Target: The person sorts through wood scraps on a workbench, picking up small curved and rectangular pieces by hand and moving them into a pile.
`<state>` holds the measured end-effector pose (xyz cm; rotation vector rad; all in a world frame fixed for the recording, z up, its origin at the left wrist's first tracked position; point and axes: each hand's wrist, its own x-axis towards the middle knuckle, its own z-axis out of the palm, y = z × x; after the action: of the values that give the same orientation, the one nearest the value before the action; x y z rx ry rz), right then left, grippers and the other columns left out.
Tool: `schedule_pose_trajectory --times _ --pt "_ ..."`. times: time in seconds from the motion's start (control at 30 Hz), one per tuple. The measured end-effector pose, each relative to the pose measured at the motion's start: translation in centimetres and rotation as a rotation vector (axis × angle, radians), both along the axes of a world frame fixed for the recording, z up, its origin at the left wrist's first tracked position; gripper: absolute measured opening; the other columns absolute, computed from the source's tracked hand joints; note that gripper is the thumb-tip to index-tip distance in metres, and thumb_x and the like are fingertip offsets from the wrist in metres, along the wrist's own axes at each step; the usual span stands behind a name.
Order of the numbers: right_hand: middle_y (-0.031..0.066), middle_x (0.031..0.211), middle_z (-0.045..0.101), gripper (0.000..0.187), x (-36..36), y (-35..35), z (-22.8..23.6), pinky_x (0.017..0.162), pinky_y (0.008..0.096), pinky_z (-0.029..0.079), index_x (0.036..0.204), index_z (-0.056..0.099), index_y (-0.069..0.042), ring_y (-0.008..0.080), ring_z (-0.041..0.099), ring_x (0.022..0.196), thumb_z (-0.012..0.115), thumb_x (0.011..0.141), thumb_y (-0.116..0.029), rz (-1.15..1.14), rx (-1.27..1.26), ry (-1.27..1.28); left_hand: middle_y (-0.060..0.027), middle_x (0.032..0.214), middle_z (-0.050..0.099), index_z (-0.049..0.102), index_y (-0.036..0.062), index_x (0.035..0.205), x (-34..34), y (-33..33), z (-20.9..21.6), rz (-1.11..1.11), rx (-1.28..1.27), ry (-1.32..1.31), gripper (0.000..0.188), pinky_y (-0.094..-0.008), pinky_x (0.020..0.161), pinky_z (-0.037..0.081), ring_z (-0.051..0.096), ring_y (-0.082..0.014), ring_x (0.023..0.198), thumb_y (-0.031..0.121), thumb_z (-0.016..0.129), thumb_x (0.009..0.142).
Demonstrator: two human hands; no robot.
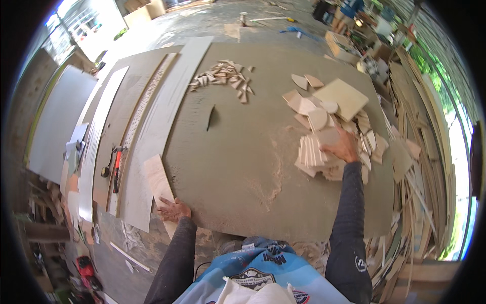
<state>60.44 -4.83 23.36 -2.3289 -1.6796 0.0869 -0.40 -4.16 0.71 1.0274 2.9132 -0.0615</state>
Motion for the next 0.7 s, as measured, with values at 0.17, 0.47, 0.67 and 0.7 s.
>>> schedule_pose_trajectory --times 0.17,0.47,0.67,0.7 --pt "0.0244 0.116 0.071 0.101 -3.8 1.1 2.9 0.098 0.0429 0.051 0.137 0.057 0.008 0.0350 0.069 0.108 0.091 0.060 -0.048 -0.022 0.149 0.021 -0.0296 0.163 0.017 0.012 0.0158 0.165 0.4 -0.1 1.3 0.021 0.023 -0.050 0.082 -0.0609 0.122 0.012 0.021 -0.0429 0.152 0.042 0.053 0.100" --pt "0.0320 0.119 0.068 0.107 -21.6 5.3 -6.8 0.083 0.0407 0.062 0.133 0.054 0.017 0.0379 0.072 0.102 0.074 0.077 -0.072 0.130 0.188 0.539 -0.0271 0.162 0.018 0.008 0.0172 0.165 0.4 0.2 0.3 0.020 -0.010 -0.013 0.087 -0.0623 0.121 0.015 0.020 -0.0435 0.152 0.044 0.056 0.098" --pt "0.0334 0.100 0.071 0.105 -29.3 5.8 -15.6 0.076 0.0455 0.060 0.107 0.069 0.018 0.0429 0.073 0.092 0.063 0.079 -0.082 -0.249 -0.194 0.665 -0.0271 0.163 0.017 0.007 0.0173 0.165 -0.3 -0.1 -0.6 0.025 -0.030 0.005 0.089 -0.0633 0.122 0.013 0.019 -0.0440 0.152 0.044 0.058 0.097" --pt "0.0337 0.099 0.071 0.103 -30.2 5.6 -16.0 0.076 0.0461 0.060 0.104 0.070 0.018 0.0431 0.073 0.092 0.061 0.081 -0.082 -0.249 -0.159 0.591 -0.0271 0.163 0.017 0.007 0.0173 0.165 -0.5 -0.1 -0.7 0.034 -0.018 0.001 0.089 -0.0632 0.122 0.013 0.019 -0.0439 0.152 0.043 0.058 0.097"
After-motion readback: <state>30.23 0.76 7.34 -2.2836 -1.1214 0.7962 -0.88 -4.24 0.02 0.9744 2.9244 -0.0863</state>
